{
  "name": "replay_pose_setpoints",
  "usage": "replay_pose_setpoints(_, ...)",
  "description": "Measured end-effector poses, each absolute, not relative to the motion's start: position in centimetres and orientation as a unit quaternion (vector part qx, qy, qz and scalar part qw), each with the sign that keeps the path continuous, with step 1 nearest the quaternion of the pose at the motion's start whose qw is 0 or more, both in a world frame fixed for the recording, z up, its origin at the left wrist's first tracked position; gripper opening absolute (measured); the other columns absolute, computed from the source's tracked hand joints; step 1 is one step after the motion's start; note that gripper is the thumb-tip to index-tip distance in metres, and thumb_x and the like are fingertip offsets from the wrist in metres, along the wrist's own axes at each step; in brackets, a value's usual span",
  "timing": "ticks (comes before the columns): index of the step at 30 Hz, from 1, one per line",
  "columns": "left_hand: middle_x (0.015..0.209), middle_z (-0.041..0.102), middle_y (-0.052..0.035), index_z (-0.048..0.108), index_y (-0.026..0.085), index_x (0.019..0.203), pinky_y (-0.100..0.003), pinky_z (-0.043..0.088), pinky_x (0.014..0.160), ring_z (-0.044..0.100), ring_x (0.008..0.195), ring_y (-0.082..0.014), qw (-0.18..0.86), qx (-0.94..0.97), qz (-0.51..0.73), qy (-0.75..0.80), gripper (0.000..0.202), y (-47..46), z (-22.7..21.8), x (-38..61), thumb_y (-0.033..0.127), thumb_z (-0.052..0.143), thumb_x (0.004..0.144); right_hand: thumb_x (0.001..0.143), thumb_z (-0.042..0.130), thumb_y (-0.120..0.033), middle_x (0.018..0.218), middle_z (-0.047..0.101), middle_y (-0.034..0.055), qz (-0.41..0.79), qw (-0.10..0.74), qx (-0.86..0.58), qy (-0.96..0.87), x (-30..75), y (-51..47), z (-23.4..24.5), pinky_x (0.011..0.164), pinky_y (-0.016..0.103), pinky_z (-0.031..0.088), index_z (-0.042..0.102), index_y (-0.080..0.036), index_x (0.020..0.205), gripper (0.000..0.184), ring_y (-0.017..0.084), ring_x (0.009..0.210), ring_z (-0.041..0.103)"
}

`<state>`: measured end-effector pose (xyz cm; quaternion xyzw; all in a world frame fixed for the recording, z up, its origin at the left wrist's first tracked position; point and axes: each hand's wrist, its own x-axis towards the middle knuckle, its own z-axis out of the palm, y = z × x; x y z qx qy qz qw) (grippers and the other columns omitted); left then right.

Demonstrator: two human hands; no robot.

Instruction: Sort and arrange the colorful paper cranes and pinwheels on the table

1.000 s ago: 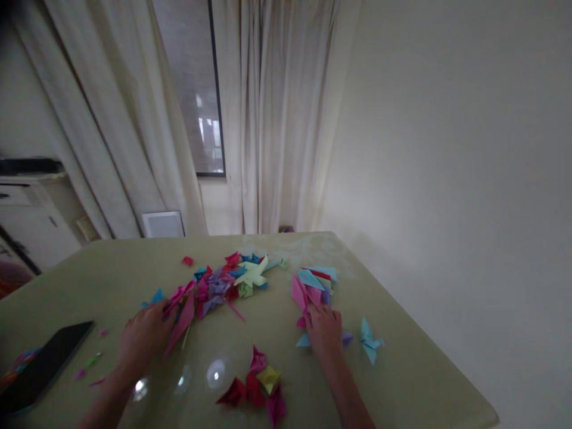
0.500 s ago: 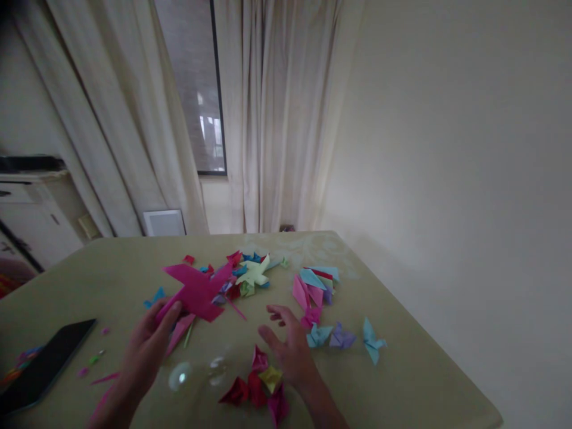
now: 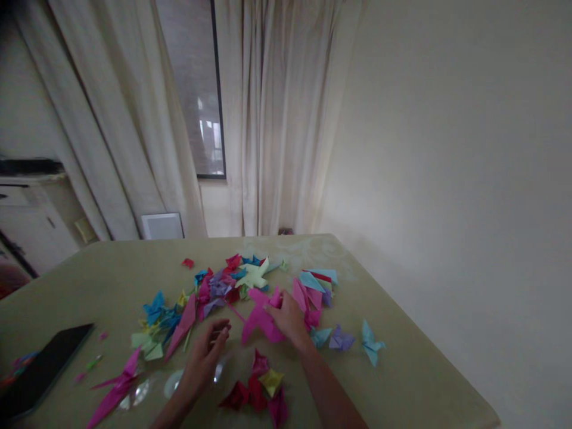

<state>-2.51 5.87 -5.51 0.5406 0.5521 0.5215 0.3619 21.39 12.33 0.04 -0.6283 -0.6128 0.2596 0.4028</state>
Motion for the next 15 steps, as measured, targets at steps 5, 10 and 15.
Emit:
replay_pose_setpoints(5,0.117,0.077,-0.0138,0.072,0.022,0.115,-0.046,0.064,0.089,0.076,0.101,-0.0296,0.296,0.6,0.494,0.555,0.048,5.3,-8.4,-2.2,0.063,0.053,0.099,0.089,0.072,-0.025,0.133,0.073,0.0135,0.203,0.354,-0.654,-0.637,20.2,17.3,0.7,0.108,0.035,0.049,0.064,-0.019,0.13,0.042,0.026,0.127,0.068)
replay_pose_setpoints(10,0.12,0.077,-0.0126,0.075,0.025,0.121,-0.047,0.057,0.104,0.07,0.116,-0.0292,0.249,0.696,0.431,0.518,0.035,5.2,-8.7,-2.3,0.039,0.047,0.105,0.094,0.074,-0.043,0.125,0.077,0.0142,0.207,0.256,-0.699,-0.635,17.0,23.7,1.5,0.095,0.033,0.052,0.061,-0.018,0.134,0.049,0.028,0.118,0.073)
replay_pose_setpoints(15,0.126,0.076,-0.0112,0.076,0.027,0.125,-0.044,0.055,0.107,0.068,0.118,-0.0282,0.228,0.745,0.375,0.502,0.038,5.1,-8.6,-2.3,0.022,0.047,0.102,0.083,0.086,-0.037,0.125,0.076,0.0202,0.194,0.188,-0.754,-0.599,14.6,26.7,1.3,0.094,0.037,0.052,0.057,-0.015,0.137,0.066,0.034,0.12,0.073)
